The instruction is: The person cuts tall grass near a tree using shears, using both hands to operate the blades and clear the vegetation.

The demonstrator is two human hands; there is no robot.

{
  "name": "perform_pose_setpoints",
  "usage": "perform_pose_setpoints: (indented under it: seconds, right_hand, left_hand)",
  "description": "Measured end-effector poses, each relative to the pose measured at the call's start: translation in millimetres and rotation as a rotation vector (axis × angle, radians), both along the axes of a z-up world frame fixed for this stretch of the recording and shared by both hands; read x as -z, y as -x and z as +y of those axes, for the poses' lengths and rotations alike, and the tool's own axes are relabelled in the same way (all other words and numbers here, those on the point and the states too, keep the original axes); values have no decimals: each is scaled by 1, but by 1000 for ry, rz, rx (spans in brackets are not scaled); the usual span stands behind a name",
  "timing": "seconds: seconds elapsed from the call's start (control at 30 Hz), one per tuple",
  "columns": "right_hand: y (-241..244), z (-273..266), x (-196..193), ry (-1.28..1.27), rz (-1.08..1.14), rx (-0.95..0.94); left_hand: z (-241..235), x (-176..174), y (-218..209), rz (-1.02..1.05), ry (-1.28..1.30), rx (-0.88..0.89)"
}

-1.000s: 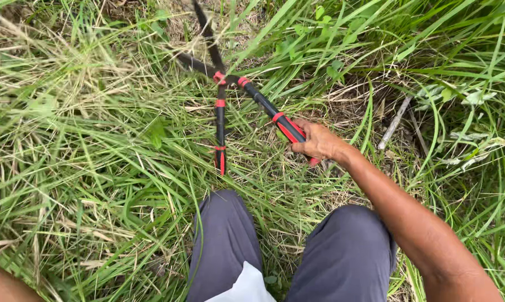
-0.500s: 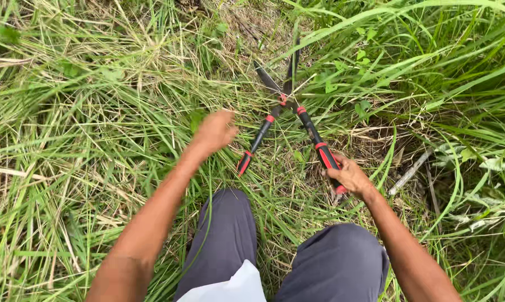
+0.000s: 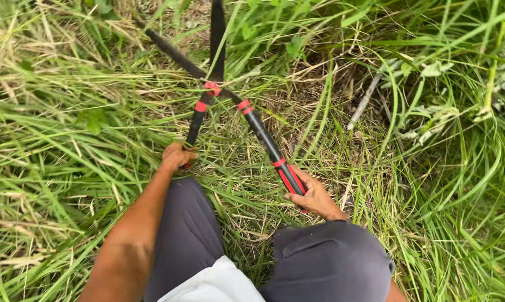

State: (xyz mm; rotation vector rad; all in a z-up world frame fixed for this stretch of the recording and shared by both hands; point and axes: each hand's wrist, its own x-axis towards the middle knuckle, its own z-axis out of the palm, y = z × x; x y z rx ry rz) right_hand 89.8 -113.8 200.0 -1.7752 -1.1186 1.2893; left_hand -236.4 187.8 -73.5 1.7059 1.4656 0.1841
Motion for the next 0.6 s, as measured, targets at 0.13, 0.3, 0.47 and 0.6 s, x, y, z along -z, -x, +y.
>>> perform_pose_setpoints:
  seconds: [0.13, 0.3, 0.47, 0.6]
  right_hand:
    - [-33, -34, 2, -141, -50, -62]
    - [-77, -112, 23, -119, -137, -72]
    - [-94, -151, 63, 79, -177, 35]
    - [-101, -151, 80, 229, -177, 115]
  left_hand:
    - [-12, -33, 10, -33, 54, -26]
    - [-23, -135, 6, -61, -579, 362]
    - [-28, -236, -8, 159, -83, 544]
    - [-56, -224, -33, 121, 445, 690]
